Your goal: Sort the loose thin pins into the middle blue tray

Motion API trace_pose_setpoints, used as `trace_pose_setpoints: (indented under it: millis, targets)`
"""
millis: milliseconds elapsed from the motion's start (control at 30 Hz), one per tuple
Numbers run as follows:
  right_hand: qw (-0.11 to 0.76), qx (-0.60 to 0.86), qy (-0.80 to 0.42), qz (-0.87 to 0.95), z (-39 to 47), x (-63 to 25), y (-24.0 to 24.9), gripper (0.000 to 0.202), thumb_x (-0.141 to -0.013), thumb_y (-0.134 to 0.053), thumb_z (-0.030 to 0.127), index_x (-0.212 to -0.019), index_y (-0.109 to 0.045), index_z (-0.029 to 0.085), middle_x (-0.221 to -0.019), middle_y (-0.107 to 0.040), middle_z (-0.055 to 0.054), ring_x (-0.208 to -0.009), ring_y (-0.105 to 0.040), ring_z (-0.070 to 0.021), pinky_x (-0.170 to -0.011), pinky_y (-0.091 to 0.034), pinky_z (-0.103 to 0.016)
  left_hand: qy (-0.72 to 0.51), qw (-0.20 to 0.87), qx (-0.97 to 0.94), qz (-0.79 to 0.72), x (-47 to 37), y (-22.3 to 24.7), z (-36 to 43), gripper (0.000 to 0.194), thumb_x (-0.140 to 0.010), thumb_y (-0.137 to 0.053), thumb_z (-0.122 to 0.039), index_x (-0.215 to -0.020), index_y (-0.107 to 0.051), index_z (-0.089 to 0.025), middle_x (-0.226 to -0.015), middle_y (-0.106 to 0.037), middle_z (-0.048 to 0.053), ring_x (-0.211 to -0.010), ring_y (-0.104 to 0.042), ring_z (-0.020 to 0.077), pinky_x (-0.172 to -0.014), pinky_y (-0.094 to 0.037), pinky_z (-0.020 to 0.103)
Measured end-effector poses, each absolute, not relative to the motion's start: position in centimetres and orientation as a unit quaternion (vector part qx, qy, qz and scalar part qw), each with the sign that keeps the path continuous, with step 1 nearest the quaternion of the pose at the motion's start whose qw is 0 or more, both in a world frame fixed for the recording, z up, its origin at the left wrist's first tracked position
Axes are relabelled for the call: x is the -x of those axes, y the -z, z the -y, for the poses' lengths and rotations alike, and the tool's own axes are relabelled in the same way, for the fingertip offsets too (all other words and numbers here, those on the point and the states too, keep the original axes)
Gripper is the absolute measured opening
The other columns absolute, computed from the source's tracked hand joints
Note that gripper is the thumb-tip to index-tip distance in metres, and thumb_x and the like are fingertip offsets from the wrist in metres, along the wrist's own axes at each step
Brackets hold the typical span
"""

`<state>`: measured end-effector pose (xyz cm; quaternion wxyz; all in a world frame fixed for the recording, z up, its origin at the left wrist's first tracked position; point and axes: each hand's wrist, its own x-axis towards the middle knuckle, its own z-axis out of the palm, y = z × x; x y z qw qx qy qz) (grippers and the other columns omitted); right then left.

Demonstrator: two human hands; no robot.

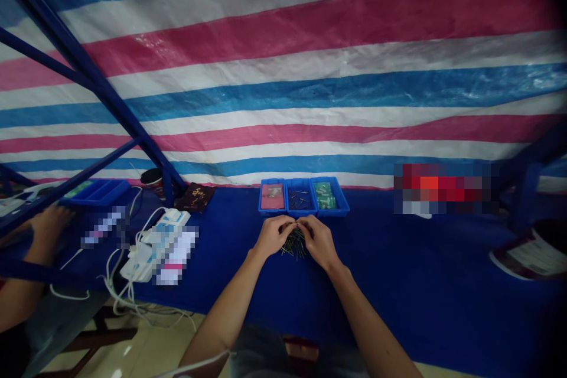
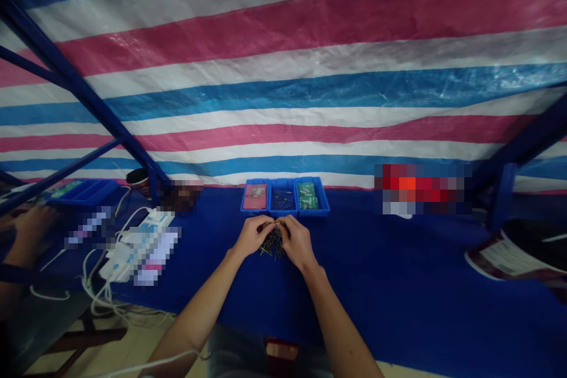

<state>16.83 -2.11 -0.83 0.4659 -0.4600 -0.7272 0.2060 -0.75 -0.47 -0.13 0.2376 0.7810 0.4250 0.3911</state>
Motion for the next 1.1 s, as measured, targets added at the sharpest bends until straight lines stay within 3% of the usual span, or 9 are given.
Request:
trace_pose_setpoints:
  millis: [367, 1100]
  targets:
    - [0.461, 0.458, -0.214, 0.729, 2.21, -16.85, 0.52, 0.023, -0.100, -0.046, 0.031, -0.100, -0.067, 0.024, -0.089, -0.067, -0.005, -0.079, -0.063, -0.0195, -0.072, -0.048, -0.030, -0.383, 0.242, -0.781, -0.430, 0.83, 0.11, 0.43, 0.026, -0.097, -0.054, -0.034, -0.094, -0.072, -0.016, -0.076, -0.068, 0.003, -0.064, -0.059, 0.0137, -0.064, -0.043, 0.023]
    - [0.453, 0.440, -0.223, 0.743, 2.48, -16.73, 0.47, 0.022, -0.100, -0.046, 0.030, -0.093, -0.066, 0.023, -0.087, -0.066, -0.004, -0.078, -0.062, -0.0179, -0.072, -0.045, -0.028, -0.363, 0.252, -0.775, -0.452, 0.99, -0.25, 0.45, 0.042, -0.100, -0.046, -0.036, -0.066, -0.060, -0.015, -0.061, -0.058, -0.001, -0.058, -0.052, 0.0104, -0.062, -0.038, 0.020]
